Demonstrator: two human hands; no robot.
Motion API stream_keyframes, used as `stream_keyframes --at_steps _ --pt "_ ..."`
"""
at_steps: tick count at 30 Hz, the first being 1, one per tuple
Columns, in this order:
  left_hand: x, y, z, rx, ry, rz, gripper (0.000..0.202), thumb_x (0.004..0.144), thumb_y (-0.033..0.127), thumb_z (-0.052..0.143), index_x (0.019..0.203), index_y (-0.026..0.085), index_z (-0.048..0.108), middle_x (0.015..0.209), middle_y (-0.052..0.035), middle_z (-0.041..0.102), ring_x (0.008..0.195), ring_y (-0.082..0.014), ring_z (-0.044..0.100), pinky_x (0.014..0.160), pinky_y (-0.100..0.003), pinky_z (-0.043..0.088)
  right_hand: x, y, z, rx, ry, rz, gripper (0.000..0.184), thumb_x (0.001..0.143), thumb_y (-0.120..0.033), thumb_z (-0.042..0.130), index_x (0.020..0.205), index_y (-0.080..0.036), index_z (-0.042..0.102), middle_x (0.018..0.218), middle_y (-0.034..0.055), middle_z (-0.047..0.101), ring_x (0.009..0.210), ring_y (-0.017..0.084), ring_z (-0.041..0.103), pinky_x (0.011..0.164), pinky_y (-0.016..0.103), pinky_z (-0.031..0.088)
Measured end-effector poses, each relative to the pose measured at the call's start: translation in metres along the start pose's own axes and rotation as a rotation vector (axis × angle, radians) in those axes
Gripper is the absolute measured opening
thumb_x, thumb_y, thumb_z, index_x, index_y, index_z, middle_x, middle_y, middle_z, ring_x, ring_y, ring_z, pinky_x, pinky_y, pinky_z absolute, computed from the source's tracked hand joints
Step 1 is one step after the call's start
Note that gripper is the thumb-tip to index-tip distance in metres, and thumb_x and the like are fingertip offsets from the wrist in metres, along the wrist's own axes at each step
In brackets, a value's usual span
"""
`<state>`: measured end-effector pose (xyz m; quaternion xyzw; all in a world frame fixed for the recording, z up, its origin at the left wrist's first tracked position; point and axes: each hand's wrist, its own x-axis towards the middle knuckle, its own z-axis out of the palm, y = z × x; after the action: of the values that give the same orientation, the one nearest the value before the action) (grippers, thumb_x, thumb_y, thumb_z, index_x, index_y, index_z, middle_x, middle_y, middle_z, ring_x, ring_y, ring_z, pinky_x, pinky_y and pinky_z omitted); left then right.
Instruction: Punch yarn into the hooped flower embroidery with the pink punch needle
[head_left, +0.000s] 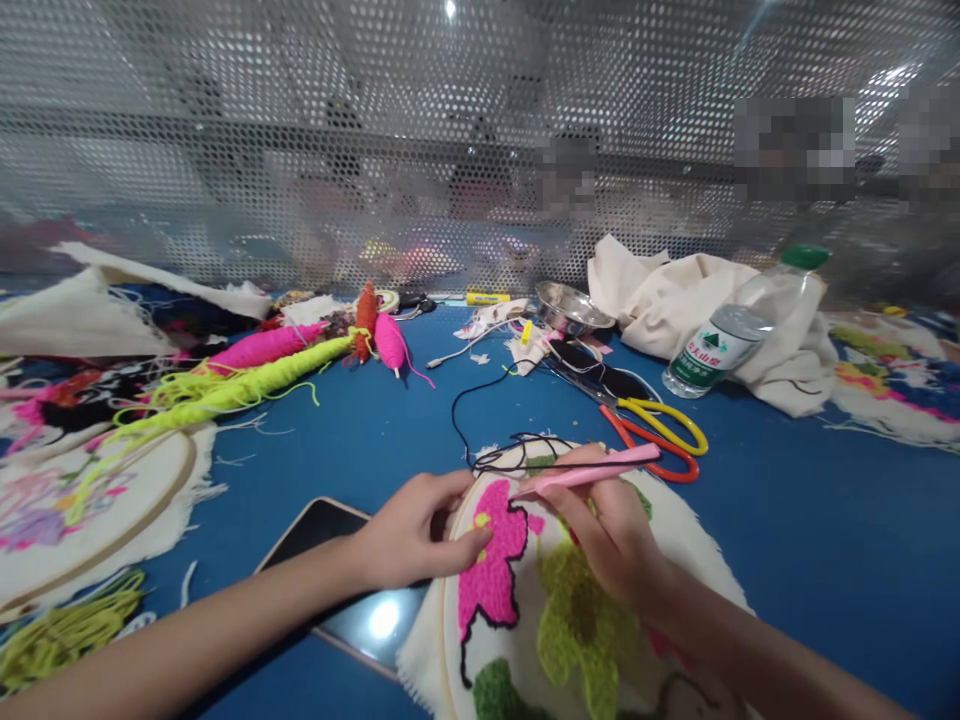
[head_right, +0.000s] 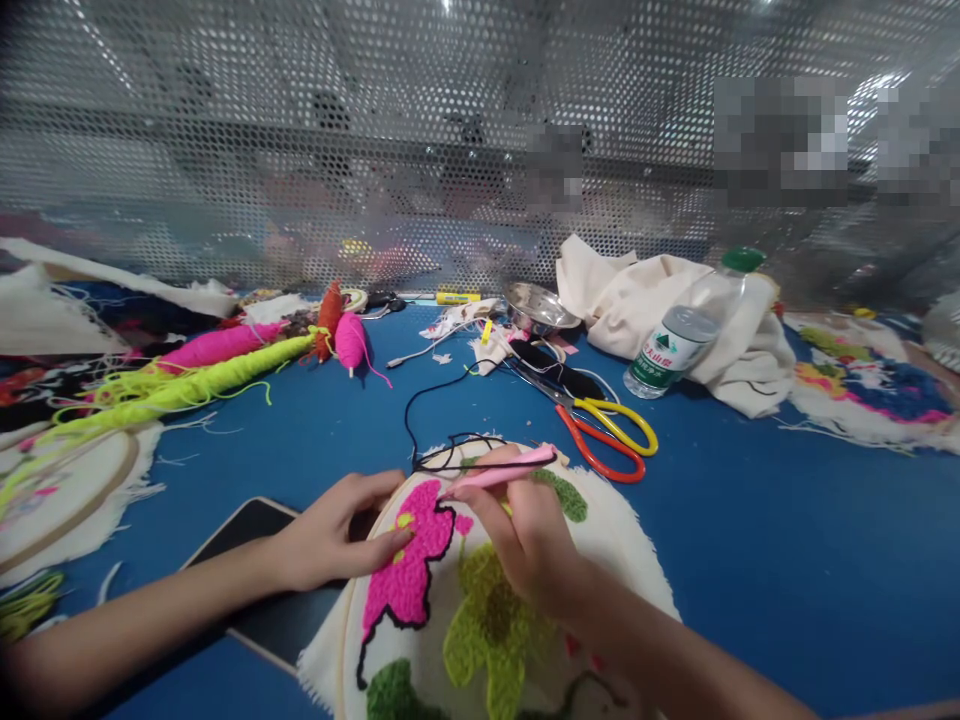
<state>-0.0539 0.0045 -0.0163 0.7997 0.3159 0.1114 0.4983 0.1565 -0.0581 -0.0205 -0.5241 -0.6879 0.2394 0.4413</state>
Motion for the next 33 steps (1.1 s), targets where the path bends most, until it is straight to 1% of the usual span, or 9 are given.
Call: stream_keyframes --at_steps 3,6,9,11,14,19,26,29,33 --pt "0.0 0.003 -0.001 0.01 -0.005 -0.008 0.025 0.081 0.04 0.053 0.076 0.016 0.047 0.059 0.006 0.039 0.053 -0.0075 0.032 0.046 -0.019 0.026 0.0 0.0 0.001 -0.008 0.009 -0.004 0.022 0.092 -0.026 0.046 0.084 -0.019 0.066 0.088 0.0067 0.068 0.084 0.017 0.065 0.073 0.027 0.051" --pt "-0.001 0.005 -0.001 0.032 -0.009 -0.01 0.025 0.081 0.04 0.053 0.075 0.017 0.046 0.058 0.0062 0.038 0.052 -0.0073 0.032 0.046 -0.019 0.025 0.002 -0.002 0.004 -0.045 -0.019 -0.003 0.015 0.088 -0.028 0.053 0.081 -0.02 0.064 0.082 0.0041 0.067 0.076 0.016 0.064 0.068 0.026 0.051" --pt "-0.002 0.005 0.0 0.049 -0.006 0.0 0.025 0.08 0.04 0.053 0.075 0.017 0.046 0.056 0.0068 0.037 0.05 -0.0071 0.032 0.045 -0.019 0.024 0.003 -0.004 0.009 -0.157 -0.101 -0.11 0.012 0.087 -0.026 0.055 0.079 -0.022 0.062 0.077 0.0027 0.065 0.076 0.018 0.061 0.07 0.03 0.05" --pt "-0.002 0.004 0.0 0.051 -0.001 0.006 0.024 0.08 0.039 0.053 0.077 0.016 0.047 0.056 0.0069 0.037 0.05 -0.0072 0.032 0.045 -0.019 0.024 0.004 -0.004 0.01 -0.191 -0.116 -0.158 0.011 0.087 -0.025 0.053 0.083 -0.022 0.063 0.082 0.0032 0.067 0.081 0.019 0.061 0.074 0.032 0.05" --pt "-0.002 0.005 0.0 0.06 0.007 0.004 0.024 0.081 0.039 0.052 0.076 0.017 0.046 0.057 0.0069 0.037 0.051 -0.0073 0.032 0.045 -0.019 0.025 0.003 -0.002 0.009 -0.136 -0.044 -0.083 0.014 0.088 -0.028 0.053 0.087 -0.021 0.065 0.089 0.0053 0.068 0.08 0.018 0.064 0.072 0.031 0.051" --pt "0.001 0.005 -0.001 0.068 -0.006 -0.027 0.026 0.082 0.042 0.051 0.075 0.017 0.045 0.058 0.0068 0.038 0.051 -0.0074 0.033 0.045 -0.019 0.025 -0.001 0.003 0.006 -0.084 0.06 -0.002 0.025 0.09 -0.034 0.048 0.085 -0.019 0.068 0.081 0.0086 0.068 0.074 0.019 0.065 0.062 0.03 0.054" --pt "0.001 0.002 0.0 0.061 0.008 -0.011 0.027 0.081 0.041 0.052 0.073 0.017 0.044 0.057 0.0073 0.037 0.051 -0.0069 0.031 0.044 -0.018 0.024 -0.003 0.006 0.008 0.066 0.053 0.058 0.019 0.09 -0.031 0.05 0.089 -0.022 0.066 0.086 0.0089 0.07 0.08 0.02 0.067 0.067 0.031 0.056" --pt "0.001 0.003 0.0 0.074 0.011 -0.012 0.028 0.081 0.042 0.052 0.072 0.017 0.043 0.056 0.0071 0.037 0.051 -0.0069 0.031 0.044 -0.018 0.024 -0.001 0.005 0.007 0.047 0.038 0.05 0.02 0.09 -0.031 0.051 0.086 -0.021 0.068 0.089 0.0092 0.069 0.082 0.02 0.066 0.067 0.029 0.056" --pt "-0.001 0.004 0.001 0.099 0.012 -0.014 0.027 0.08 0.041 0.052 0.071 0.017 0.043 0.055 0.0071 0.036 0.05 -0.0069 0.032 0.044 -0.018 0.023 0.005 0.0 0.008 0.008 0.021 0.044 0.013 0.084 -0.03 0.058 0.078 -0.02 0.066 0.078 0.0031 0.067 0.071 0.016 0.065 0.064 0.025 0.053"
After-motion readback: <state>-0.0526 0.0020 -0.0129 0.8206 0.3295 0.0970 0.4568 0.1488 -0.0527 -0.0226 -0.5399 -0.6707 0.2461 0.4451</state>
